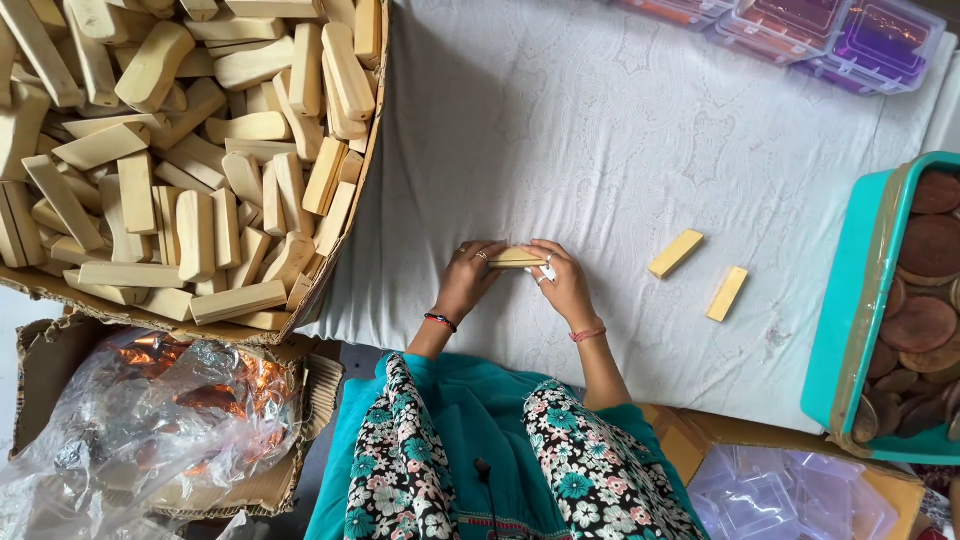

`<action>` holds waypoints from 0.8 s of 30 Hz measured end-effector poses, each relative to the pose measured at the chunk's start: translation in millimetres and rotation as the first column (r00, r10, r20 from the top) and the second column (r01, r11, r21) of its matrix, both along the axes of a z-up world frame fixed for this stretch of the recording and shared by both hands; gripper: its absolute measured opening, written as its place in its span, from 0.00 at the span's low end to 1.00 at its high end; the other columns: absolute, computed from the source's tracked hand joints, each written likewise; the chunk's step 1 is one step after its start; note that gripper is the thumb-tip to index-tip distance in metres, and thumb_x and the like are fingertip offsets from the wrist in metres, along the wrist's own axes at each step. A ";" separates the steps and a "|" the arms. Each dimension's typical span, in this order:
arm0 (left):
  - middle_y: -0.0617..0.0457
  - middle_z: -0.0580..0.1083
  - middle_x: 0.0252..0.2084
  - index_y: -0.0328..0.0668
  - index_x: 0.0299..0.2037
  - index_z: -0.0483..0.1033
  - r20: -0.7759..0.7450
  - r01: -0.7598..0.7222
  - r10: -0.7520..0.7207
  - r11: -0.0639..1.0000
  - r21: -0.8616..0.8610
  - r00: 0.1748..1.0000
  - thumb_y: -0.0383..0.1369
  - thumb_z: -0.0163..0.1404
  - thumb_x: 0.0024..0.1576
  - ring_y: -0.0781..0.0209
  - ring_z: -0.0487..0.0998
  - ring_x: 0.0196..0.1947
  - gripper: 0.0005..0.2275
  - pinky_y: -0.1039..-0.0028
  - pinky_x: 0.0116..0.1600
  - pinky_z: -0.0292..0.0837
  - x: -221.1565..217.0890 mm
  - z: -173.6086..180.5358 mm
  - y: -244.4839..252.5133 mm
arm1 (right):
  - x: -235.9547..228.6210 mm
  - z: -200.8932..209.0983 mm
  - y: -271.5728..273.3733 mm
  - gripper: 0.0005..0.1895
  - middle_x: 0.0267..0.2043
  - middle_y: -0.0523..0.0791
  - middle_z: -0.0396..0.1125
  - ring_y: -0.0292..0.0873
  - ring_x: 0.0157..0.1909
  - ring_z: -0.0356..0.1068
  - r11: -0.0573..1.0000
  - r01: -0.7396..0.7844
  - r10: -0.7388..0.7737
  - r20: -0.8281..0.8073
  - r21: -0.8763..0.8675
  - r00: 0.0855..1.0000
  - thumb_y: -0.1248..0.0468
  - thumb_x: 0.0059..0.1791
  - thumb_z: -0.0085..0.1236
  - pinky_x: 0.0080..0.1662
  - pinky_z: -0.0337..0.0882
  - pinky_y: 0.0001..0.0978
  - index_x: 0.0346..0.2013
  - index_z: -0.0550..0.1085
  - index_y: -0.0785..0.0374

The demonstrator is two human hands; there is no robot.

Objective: The person picks up wooden blocks from a cardboard box, wipes them with a cloth, and places them on the table before wiping a plastic container.

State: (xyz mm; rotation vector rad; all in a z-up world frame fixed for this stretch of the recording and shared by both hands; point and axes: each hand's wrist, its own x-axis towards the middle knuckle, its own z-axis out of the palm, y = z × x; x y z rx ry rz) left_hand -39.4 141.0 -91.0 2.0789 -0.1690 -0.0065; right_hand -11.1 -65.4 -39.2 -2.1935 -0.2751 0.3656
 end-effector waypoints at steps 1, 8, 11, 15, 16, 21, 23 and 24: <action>0.49 0.77 0.54 0.42 0.54 0.78 0.001 -0.005 0.005 1.000 0.002 1.000 0.26 0.62 0.49 0.46 0.75 0.55 0.20 0.61 0.60 0.71 2.3 -1.6 -0.7 | -0.7 1.6 0.9 0.21 0.61 0.47 0.70 0.50 0.59 0.73 1.000 -0.005 0.005 0.001 0.002 1.000 0.74 0.47 0.59 0.58 0.73 0.38 0.55 0.77 0.59; 0.43 0.76 0.53 0.38 0.55 0.76 0.022 -0.264 0.263 0.962 0.070 0.964 0.29 0.61 0.53 0.43 0.73 0.55 0.18 0.59 0.61 0.68 6.9 -43.3 41.7 | -32.8 -10.8 -18.6 0.27 0.63 0.54 0.64 0.55 0.64 0.66 0.967 0.255 -0.248 0.222 0.001 0.943 0.74 0.46 0.60 0.60 0.69 0.41 0.61 0.71 0.67; 0.43 0.75 0.54 0.40 0.56 0.77 0.106 -0.450 0.438 0.874 0.183 0.893 0.33 0.60 0.57 0.41 0.72 0.55 0.17 0.54 0.60 0.65 7.5 -44.1 85.6 | -64.7 -36.8 -54.5 0.22 0.58 0.50 0.69 0.48 0.59 0.70 0.878 0.478 -0.472 0.161 -0.002 0.867 0.74 0.49 0.59 0.57 0.72 0.37 0.58 0.73 0.66; 0.46 0.73 0.53 0.43 0.54 0.79 0.154 -0.492 0.468 0.824 0.281 0.870 0.37 0.63 0.58 0.43 0.71 0.54 0.16 0.51 0.61 0.64 15.4 -44.7 110.7 | -81.8 -62.7 -104.8 0.18 0.54 0.49 0.71 0.45 0.52 0.72 0.706 0.707 -0.687 0.213 -0.029 0.695 0.74 0.49 0.61 0.54 0.72 0.35 0.54 0.75 0.66; 0.46 0.73 0.53 0.43 0.54 0.79 0.155 -0.482 0.457 0.831 0.278 0.876 0.37 0.63 0.58 0.43 0.71 0.54 0.16 0.51 0.61 0.64 14.9 -42.4 108.1 | -76.1 -65.1 -120.8 0.18 0.54 0.49 0.71 0.45 0.52 0.72 0.697 0.716 -0.695 0.217 -0.029 0.685 0.74 0.49 0.61 0.54 0.72 0.35 0.54 0.75 0.66; 0.46 0.71 0.53 0.42 0.56 0.79 0.020 -0.506 0.520 0.821 0.265 0.854 0.37 0.63 0.56 0.42 0.67 0.54 0.18 0.53 0.62 0.63 10.7 -39.5 99.0 | -45.0 -47.9 -197.2 0.27 0.56 0.54 0.59 0.48 0.48 0.69 0.243 0.968 -0.867 0.434 -0.059 0.244 0.66 0.50 0.66 0.51 0.75 0.41 0.60 0.65 0.72; 0.46 0.71 0.53 0.42 0.57 0.78 0.024 -0.514 0.527 0.817 0.260 0.849 0.36 0.62 0.57 0.43 0.68 0.55 0.19 0.53 0.63 0.63 8.1 -46.7 96.1 | -53.4 -60.6 -239.0 0.27 0.56 0.55 0.59 0.53 0.48 0.71 0.175 0.961 -0.873 0.418 -0.215 0.252 0.62 0.48 0.67 0.49 0.75 0.45 0.58 0.68 0.70; 0.46 0.71 0.54 0.42 0.58 0.78 0.038 -0.535 0.544 0.807 0.251 0.838 0.36 0.62 0.58 0.43 0.68 0.57 0.19 0.54 0.64 0.63 9.7 -48.5 99.6 | -48.0 -70.9 -255.6 0.27 0.57 0.56 0.59 0.59 0.49 0.72 0.118 0.927 -0.877 0.401 -0.356 0.265 0.58 0.47 0.68 0.48 0.74 0.50 0.55 0.70 0.68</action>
